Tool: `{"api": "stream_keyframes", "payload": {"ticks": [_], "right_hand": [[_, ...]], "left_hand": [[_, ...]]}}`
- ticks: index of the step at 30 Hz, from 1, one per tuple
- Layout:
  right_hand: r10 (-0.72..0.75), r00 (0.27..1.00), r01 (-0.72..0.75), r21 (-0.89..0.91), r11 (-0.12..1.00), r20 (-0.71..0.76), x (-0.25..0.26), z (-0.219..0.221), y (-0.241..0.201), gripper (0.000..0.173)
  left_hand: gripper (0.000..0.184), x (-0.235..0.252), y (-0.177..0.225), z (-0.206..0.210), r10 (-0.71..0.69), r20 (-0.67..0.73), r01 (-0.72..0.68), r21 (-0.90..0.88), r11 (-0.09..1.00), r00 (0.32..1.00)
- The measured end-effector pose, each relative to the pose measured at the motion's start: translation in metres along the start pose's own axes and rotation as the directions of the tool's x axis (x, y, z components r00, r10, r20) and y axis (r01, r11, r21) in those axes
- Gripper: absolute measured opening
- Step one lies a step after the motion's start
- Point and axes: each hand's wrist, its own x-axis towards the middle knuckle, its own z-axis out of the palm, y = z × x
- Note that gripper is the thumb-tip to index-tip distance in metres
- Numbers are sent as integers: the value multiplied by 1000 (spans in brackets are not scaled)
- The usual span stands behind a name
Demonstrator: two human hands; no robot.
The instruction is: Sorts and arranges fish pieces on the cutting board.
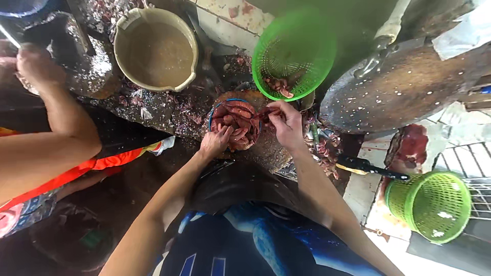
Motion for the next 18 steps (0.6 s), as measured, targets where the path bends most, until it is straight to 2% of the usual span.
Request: {"api": "stream_keyframes", "payload": {"ticks": [4,7,9,11,13,16,18], "right_hand": [[-177,975,172,44,984,136,38,25,-11,24],[-295,914,313,-22,949,280,59,48,24,23],[-270,860,360,-140,923,433,63,59,63,31],[-151,822,349,-277,895,549,58,63,90,40],[-136,847,338,-325,883,514,53,64,101,41],[-195,927,314,-378,871,321,44,69,97,38],[-121,959,226,-438,870,255,46,76,79,36]], "left_hand": [[31,-13,-3,0,38,-61,-41,-46,998,997],[35,-23,-6,-9,35,-77,-43,-97,994,996],[38,-29,-7,-10,14,-83,-26,-141,990,996],[41,-31,-8,-7,-8,-95,-9,-175,985,995],[42,-26,-10,-4,-30,-99,10,-200,980,995],[47,-21,-8,-2,-74,-76,55,-232,971,994],[52,-18,-7,-3,-85,-76,63,-249,966,993]]}}
